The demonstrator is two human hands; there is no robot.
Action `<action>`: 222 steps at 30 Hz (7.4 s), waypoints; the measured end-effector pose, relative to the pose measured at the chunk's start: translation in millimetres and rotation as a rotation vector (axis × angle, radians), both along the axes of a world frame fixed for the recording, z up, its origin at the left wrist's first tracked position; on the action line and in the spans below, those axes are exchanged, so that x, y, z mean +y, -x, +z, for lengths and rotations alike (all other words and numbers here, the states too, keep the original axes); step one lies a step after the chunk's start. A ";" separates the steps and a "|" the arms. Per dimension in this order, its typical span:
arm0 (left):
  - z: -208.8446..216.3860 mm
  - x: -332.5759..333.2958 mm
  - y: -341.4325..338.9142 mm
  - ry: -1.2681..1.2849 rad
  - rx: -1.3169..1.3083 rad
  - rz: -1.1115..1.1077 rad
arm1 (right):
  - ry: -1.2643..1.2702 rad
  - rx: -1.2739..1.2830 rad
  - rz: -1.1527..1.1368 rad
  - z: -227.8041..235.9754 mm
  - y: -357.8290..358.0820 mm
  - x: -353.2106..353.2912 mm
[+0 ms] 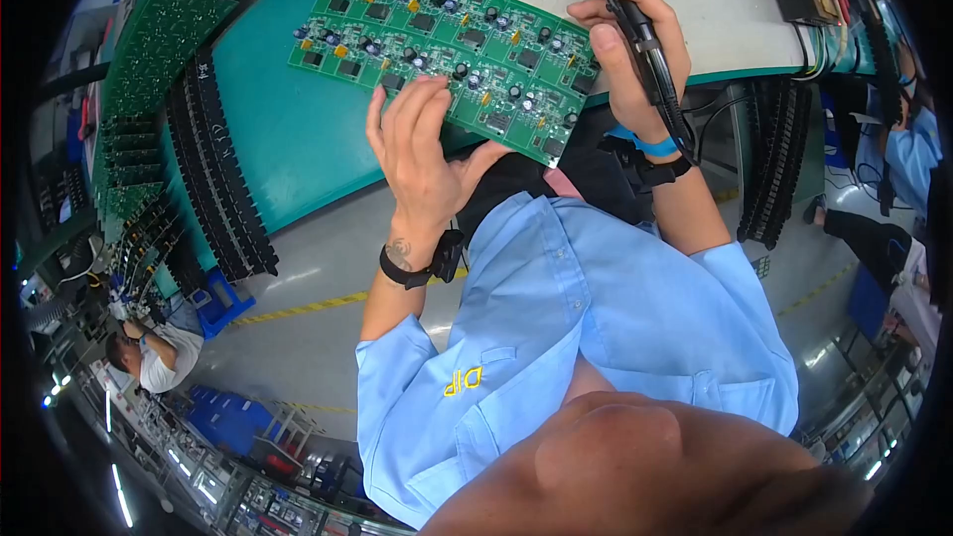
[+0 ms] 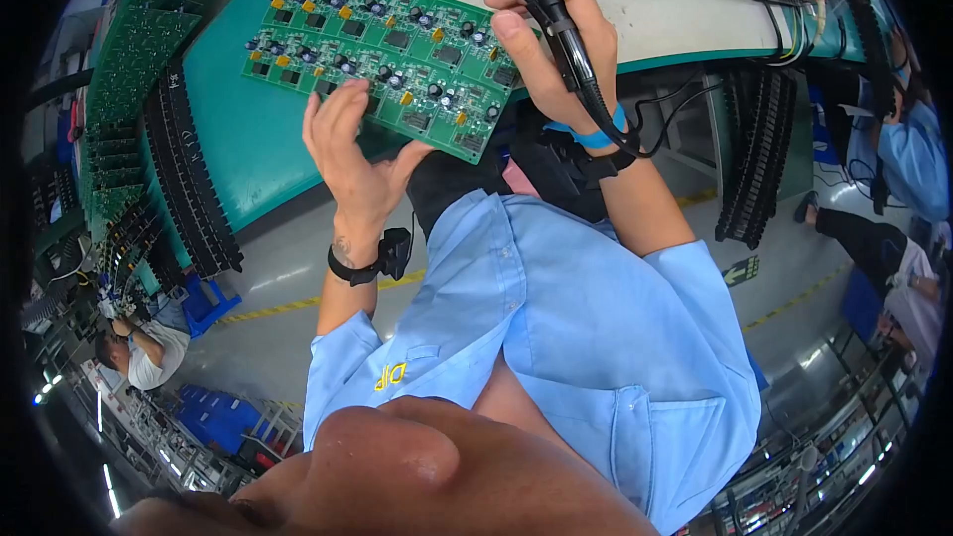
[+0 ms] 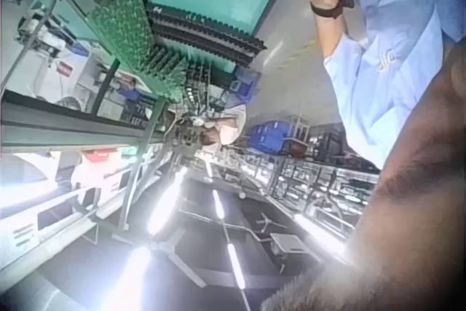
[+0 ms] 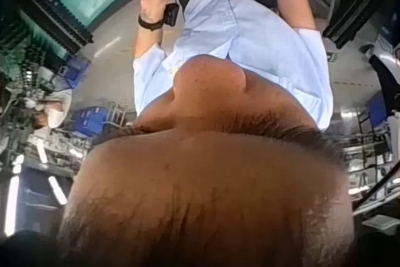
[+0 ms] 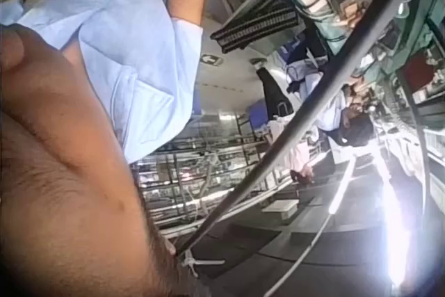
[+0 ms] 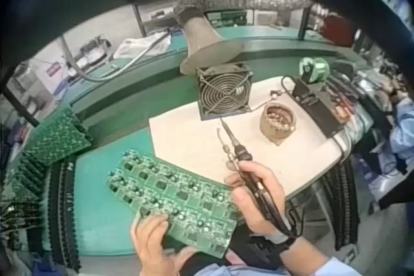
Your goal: The person flips a circuit board, solders the underside with a soldering iron, and turns it back over to touch the components before placing it on a stack. They then pick up another board and repeat the process of flipping and soldering.
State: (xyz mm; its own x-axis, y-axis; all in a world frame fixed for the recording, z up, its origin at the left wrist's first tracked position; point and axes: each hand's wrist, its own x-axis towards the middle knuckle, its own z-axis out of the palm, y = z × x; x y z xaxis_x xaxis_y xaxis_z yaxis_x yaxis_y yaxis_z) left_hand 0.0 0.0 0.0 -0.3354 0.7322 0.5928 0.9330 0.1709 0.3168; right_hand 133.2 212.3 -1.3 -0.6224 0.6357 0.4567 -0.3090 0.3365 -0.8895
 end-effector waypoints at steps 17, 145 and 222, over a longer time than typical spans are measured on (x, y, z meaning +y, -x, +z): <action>16.6 32.6 -13.2 -0.398 -0.140 0.111 | -0.096 0.268 0.130 -8.1 -6.9 7.4; 34.5 57.9 6.0 -0.380 -1.430 -0.317 | -0.424 -0.039 0.059 27.3 -32.3 -50.3; 63.6 54.5 -2.4 -0.308 -1.460 -0.237 | -0.441 -0.044 -0.150 48.7 -56.0 -2.1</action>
